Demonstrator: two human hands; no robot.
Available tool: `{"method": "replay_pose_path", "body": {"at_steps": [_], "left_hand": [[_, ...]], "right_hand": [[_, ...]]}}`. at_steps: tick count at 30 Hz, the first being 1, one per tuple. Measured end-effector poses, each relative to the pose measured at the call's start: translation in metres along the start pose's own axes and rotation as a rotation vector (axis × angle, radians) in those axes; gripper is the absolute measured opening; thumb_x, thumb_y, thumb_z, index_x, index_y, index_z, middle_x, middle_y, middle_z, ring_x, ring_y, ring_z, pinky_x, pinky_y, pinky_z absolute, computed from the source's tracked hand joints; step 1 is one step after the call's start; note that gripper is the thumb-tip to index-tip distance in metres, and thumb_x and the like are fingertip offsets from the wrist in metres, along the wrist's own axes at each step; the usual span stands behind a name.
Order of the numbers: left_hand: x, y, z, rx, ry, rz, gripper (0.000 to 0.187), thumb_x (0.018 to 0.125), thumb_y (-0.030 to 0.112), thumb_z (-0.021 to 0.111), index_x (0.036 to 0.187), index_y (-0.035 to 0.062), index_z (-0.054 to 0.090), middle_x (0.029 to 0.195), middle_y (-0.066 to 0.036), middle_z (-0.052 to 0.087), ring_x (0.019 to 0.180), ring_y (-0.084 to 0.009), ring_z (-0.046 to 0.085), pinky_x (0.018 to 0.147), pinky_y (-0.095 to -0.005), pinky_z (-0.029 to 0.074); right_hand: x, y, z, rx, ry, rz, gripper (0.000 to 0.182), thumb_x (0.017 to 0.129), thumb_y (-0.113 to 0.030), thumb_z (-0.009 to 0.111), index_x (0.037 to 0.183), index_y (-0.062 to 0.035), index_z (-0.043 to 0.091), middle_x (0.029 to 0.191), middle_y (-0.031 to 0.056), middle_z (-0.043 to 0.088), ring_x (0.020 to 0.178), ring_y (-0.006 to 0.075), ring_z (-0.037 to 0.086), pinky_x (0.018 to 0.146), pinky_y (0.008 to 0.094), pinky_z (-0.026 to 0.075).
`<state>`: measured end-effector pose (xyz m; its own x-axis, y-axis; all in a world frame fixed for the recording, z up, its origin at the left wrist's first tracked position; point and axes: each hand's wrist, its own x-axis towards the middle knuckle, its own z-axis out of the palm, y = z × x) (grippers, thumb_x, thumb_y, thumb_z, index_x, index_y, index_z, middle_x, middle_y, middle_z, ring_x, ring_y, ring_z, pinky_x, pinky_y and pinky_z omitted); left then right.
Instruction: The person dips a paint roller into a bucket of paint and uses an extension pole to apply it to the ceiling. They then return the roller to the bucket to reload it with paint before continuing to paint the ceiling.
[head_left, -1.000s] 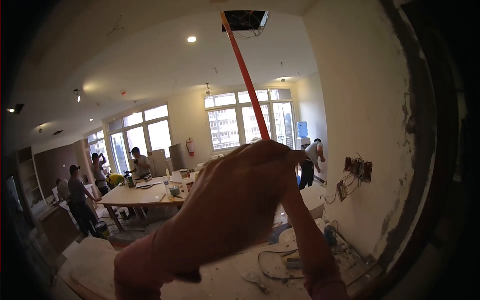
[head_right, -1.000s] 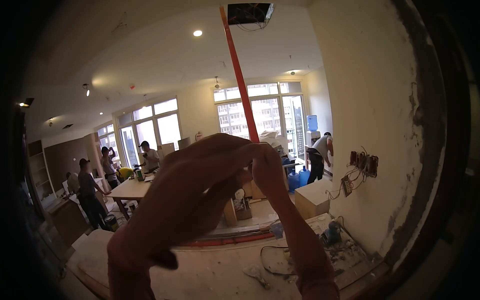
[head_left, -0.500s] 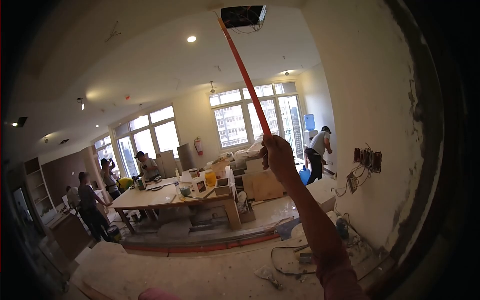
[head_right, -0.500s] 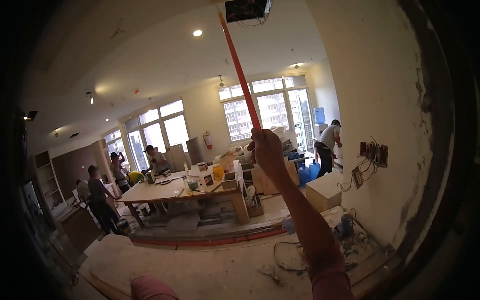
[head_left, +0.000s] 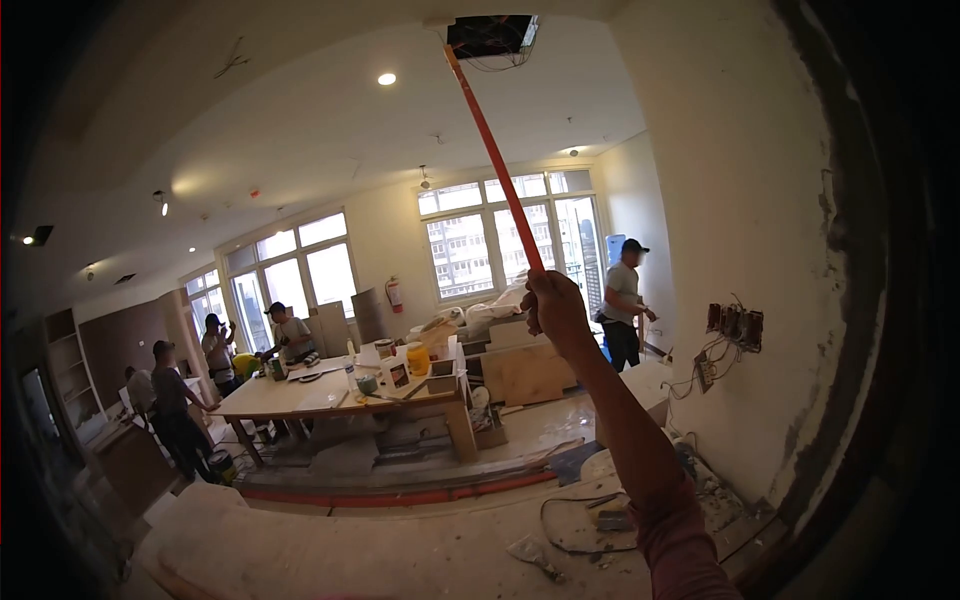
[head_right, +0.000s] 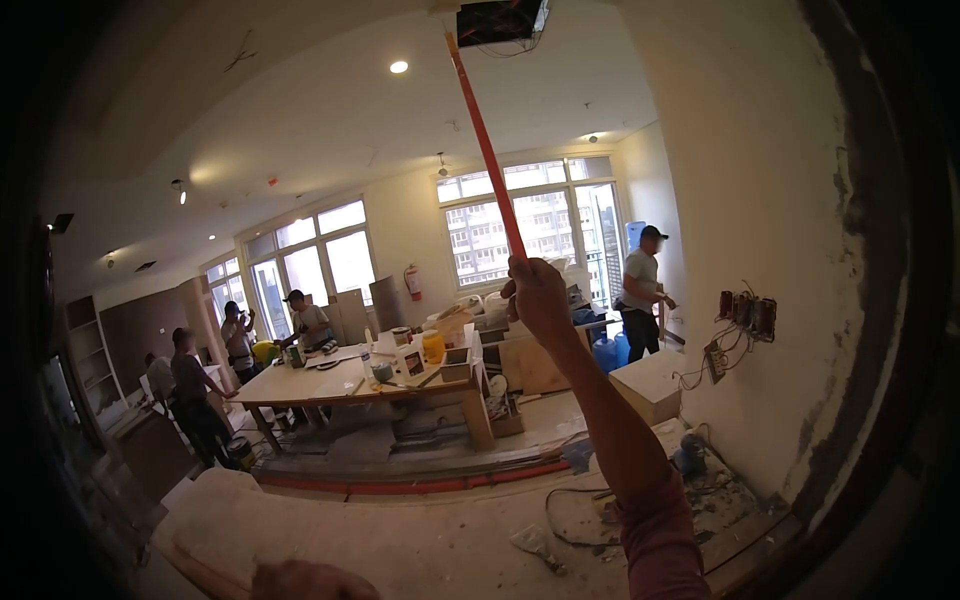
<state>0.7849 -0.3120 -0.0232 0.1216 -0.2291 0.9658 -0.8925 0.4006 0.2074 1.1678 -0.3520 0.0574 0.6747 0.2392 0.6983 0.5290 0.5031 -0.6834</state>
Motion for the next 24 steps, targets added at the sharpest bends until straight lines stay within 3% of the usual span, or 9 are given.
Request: {"method": "replay_pose_path", "body": {"at_steps": [2, 4, 9, 12, 18, 21, 24], "left_hand": [[0.000, -0.013, -0.021, -0.026, -0.034, 0.160, 0.019, 0.095, 0.030, 0.064, 0.104, 0.0172, 0.073, 0.114, -0.002, 0.070, 0.112, -0.0283, 0.063, 0.100, -0.0516, 0.044], [-0.007, -0.018, -0.026, -0.168, 0.353, 0.050, 0.010, 0.098, 0.018, 0.054, 0.098, 0.0123, 0.062, 0.081, -0.005, 0.057, 0.073, -0.0207, 0.057, 0.073, -0.0412, 0.053], [-0.017, -0.056, -0.103, 0.123, 0.482, -0.098, 0.035, 0.102, 0.035, 0.050, 0.085, 0.0054, 0.058, 0.078, -0.006, 0.050, 0.080, -0.0279, 0.055, 0.074, -0.0405, 0.048], [-0.021, -0.071, -0.127, 0.044, 0.303, -0.138, 0.045, 0.105, 0.040, 0.042, 0.083, 0.0040, 0.059, 0.077, -0.007, 0.051, 0.081, -0.0267, 0.055, 0.075, -0.0410, 0.048], [-0.034, -0.072, -0.112, 0.110, 0.568, -0.489, 0.028, 0.100, 0.020, 0.057, 0.095, -0.0047, 0.068, 0.090, -0.015, 0.066, 0.084, -0.0260, 0.065, 0.074, -0.0376, 0.057], [-0.060, -0.072, -0.108, 0.305, 0.547, -0.545, 0.021, 0.093, 0.011, 0.062, 0.103, -0.0071, 0.068, 0.094, -0.021, 0.069, 0.088, -0.0348, 0.070, 0.076, -0.0461, 0.060], [-0.083, -0.065, -0.106, 0.420, 0.487, -0.659, 0.022, 0.084, -0.003, 0.069, 0.105, -0.0076, 0.068, 0.089, -0.020, 0.070, 0.086, -0.0338, 0.071, 0.074, -0.0457, 0.062]], "right_hand": [[0.000, -0.006, 0.000, -0.014, 0.016, 0.002, 0.033, 0.102, -0.028, 0.049, 0.091, 0.0009, 0.058, 0.064, 0.0056, 0.057, 0.043, 0.0112, 0.052, 0.040, 0.0275, 0.042], [-0.010, -0.003, -0.005, -0.037, 0.001, -0.014, 0.033, 0.102, -0.029, 0.049, 0.090, 0.0006, 0.057, 0.064, 0.0055, 0.057, 0.043, 0.0112, 0.052, 0.039, 0.0273, 0.042], [-0.053, -0.008, -0.012, -0.033, 0.016, 0.008, 0.033, 0.103, -0.030, 0.049, 0.092, -0.0001, 0.057, 0.064, 0.0054, 0.057, 0.043, 0.0106, 0.053, 0.038, 0.0259, 0.042], [-0.076, -0.024, -0.015, -0.012, 0.034, 0.013, 0.033, 0.103, -0.031, 0.049, 0.093, -0.0005, 0.056, 0.064, 0.0052, 0.058, 0.042, 0.0102, 0.053, 0.038, 0.0249, 0.043], [-0.089, -0.045, -0.020, -0.031, 0.033, 0.013, 0.034, 0.103, -0.033, 0.049, 0.094, -0.0010, 0.056, 0.066, 0.0053, 0.058, 0.042, 0.0096, 0.053, 0.038, 0.0240, 0.044], [-0.085, -0.046, -0.020, -0.038, 0.003, -0.006, 0.034, 0.103, -0.033, 0.048, 0.093, -0.0013, 0.056, 0.066, 0.0054, 0.058, 0.042, 0.0101, 0.052, 0.038, 0.0244, 0.043], [-0.069, -0.045, -0.015, -0.017, -0.013, -0.010, 0.035, 0.103, -0.034, 0.048, 0.093, -0.0012, 0.056, 0.066, 0.0051, 0.058, 0.042, 0.0104, 0.052, 0.039, 0.0251, 0.043]]}}
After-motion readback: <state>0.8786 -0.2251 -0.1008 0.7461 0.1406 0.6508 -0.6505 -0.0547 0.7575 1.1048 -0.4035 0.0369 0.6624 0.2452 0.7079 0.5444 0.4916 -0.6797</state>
